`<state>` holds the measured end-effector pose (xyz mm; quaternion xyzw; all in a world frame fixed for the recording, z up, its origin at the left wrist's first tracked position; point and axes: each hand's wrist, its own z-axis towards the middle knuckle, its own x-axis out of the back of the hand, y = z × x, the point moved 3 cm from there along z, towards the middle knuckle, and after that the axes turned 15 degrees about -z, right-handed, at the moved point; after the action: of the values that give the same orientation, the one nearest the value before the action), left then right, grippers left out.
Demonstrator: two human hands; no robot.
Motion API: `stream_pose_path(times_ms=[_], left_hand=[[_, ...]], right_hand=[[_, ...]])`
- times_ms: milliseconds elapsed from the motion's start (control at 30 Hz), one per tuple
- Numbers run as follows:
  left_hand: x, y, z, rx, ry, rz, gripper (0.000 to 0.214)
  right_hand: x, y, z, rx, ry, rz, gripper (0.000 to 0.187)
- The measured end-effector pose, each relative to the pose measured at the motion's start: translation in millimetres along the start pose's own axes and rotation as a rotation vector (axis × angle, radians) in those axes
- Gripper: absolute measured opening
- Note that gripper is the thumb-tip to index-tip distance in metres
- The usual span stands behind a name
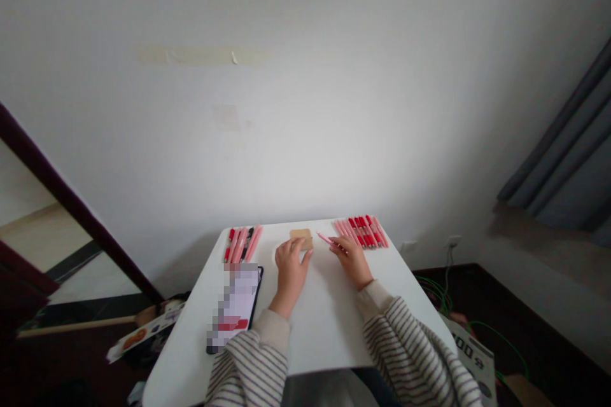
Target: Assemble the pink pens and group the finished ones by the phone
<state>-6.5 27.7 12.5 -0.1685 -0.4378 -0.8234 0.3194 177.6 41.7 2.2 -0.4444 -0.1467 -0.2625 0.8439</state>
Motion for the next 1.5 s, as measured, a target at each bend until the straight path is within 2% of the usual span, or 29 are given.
stream_pose_path(times_ms=[133, 300, 500, 833, 1000, 1267, 1367, 1500], left_hand=[[2.6, 2.1, -0.3, -0.039, 0.028, -0.03, 0.034], [3.8, 3.5, -0.7, -0.054, 0.009, -0.039, 0.023], [2.1, 5.2, -0.9, -0.029, -0.042, -0.03, 0.02], [10.3, -0.1, 0.2, 0.008, 0.076, 0.018, 0.019], [10.9, -2.1, 1.3, 0.035, 0.09, 0.02, 0.018], [-7.7, -7.5, 14.6, 0.076, 0.11, 0.001, 0.019], [-19.7, -4.3, 24.1, 0.06, 0.094, -0.023, 0.02], [-39.2, 4.6, 38.9, 0.112, 0.084, -0.031, 0.023]], right_hand=[[-1.2, -3.5, -2.0, 0.093, -0.086, -0.113, 0.026], [-3.7, -0.7, -2.0, 0.161, -0.119, -0.206, 0.026], [-5.8, 0.4, -2.7, 0.169, -0.129, -0.232, 0.025], [1.3, 6.4, -1.9, 0.146, -0.089, -0.242, 0.023], [2.1, 8.1, -3.0, 0.137, -0.085, -0.278, 0.022], [7.1, 11.0, -6.9, 0.089, -0.045, -0.495, 0.027], [12.1, 11.4, -8.1, 0.022, -0.009, -0.649, 0.027], [21.3, 17.1, -8.9, -0.099, 0.045, -0.799, 0.026]])
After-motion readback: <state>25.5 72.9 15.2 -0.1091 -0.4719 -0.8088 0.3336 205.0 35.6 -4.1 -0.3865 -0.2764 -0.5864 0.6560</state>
